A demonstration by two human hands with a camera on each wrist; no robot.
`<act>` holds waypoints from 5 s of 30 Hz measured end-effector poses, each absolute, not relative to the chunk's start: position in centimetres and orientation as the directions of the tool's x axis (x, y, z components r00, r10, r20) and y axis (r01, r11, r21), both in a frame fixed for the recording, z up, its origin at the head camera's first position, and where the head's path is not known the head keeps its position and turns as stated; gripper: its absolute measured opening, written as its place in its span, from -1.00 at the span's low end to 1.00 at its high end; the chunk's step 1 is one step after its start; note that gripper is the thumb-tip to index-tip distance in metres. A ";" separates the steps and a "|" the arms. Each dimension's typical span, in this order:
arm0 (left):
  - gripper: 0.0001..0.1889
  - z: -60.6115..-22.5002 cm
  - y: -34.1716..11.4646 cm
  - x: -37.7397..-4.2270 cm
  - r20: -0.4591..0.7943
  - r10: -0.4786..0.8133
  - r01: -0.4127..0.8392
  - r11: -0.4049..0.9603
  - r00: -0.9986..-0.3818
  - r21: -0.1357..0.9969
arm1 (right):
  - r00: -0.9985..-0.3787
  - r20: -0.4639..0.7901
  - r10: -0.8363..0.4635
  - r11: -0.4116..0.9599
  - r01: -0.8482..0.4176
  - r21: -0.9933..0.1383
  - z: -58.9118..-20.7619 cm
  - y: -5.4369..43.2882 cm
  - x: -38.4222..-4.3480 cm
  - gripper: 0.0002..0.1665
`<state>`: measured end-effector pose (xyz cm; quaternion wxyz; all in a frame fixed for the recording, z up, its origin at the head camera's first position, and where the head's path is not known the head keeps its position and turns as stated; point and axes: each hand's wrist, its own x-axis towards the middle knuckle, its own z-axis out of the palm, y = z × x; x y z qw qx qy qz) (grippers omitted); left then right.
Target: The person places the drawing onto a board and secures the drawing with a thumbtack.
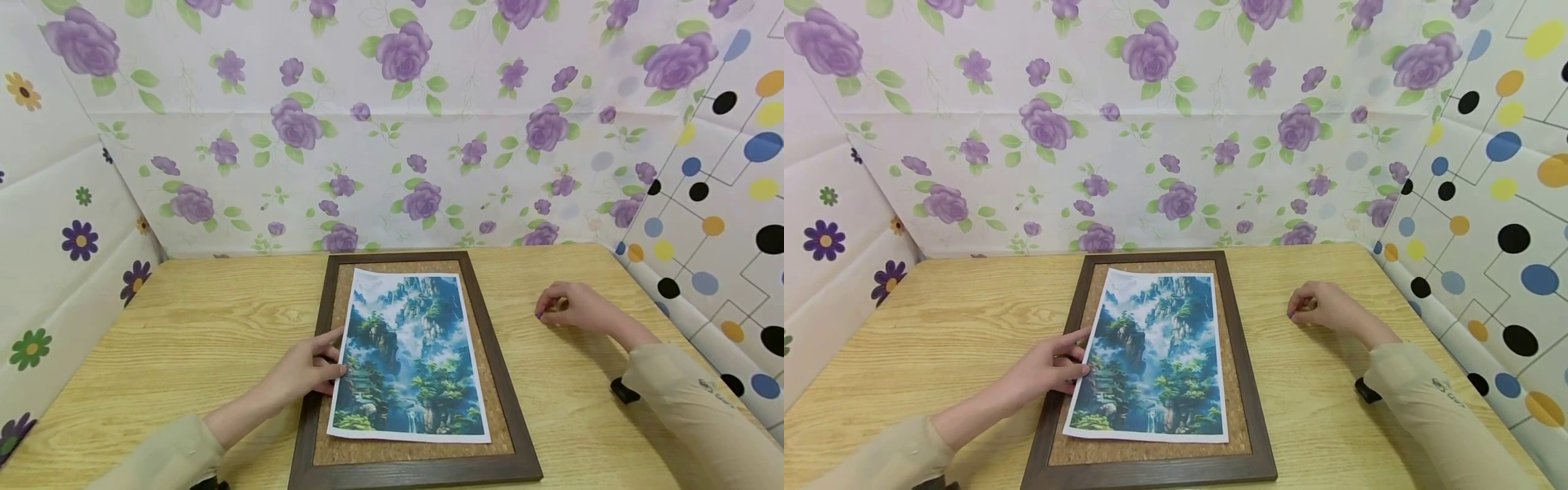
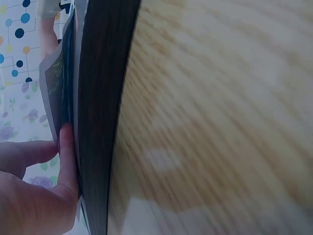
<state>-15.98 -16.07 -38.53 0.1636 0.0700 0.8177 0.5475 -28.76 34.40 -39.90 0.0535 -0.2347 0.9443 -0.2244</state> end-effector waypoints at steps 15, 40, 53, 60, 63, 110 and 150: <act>-0.21 -38.8 -15.8 -15.8 -0.181 0.322 -0.042 0.394 -0.929 0.918 | -0.875 0.017 -0.484 0.775 -0.437 -0.456 -39.7 34.3 -28.6 -0.92; -0.20 -38.6 -16.7 -15.7 -0.226 0.347 -0.076 0.395 -0.910 0.915 | -0.878 0.036 -0.477 0.789 -0.446 -0.423 -38.9 33.2 -29.6 -0.94; -0.19 -38.4 -16.6 -15.7 -0.230 0.358 -0.074 0.400 -0.905 0.913 | -0.846 0.073 -0.529 0.769 -0.513 -0.381 -36.9 30.4 -31.2 -0.97; -0.18 -38.5 -16.6 -15.7 -0.222 0.357 -0.062 0.407 -0.907 0.911 | -0.819 0.113 -0.562 0.731 -0.556 -0.395 -35.4 28.5 -31.9 -0.93; -0.18 -38.5 -16.6 -15.7 -0.223 0.356 -0.061 0.413 -0.907 0.909 | -0.815 0.114 -0.568 0.725 -0.561 -0.400 -34.8 27.5 -32.2 -0.92; -0.18 -38.3 -16.6 -15.8 -0.247 0.346 -0.077 0.436 -0.905 0.897 | -0.698 0.084 -0.711 0.560 -0.635 -0.532 -35.4 12.7 -38.1 -0.93; -0.19 -38.4 -16.6 -15.8 -0.253 0.337 -0.093 0.424 -0.907 0.901 | -0.713 -0.101 -0.694 0.648 -0.557 -0.520 -37.4 10.6 -38.8 -0.89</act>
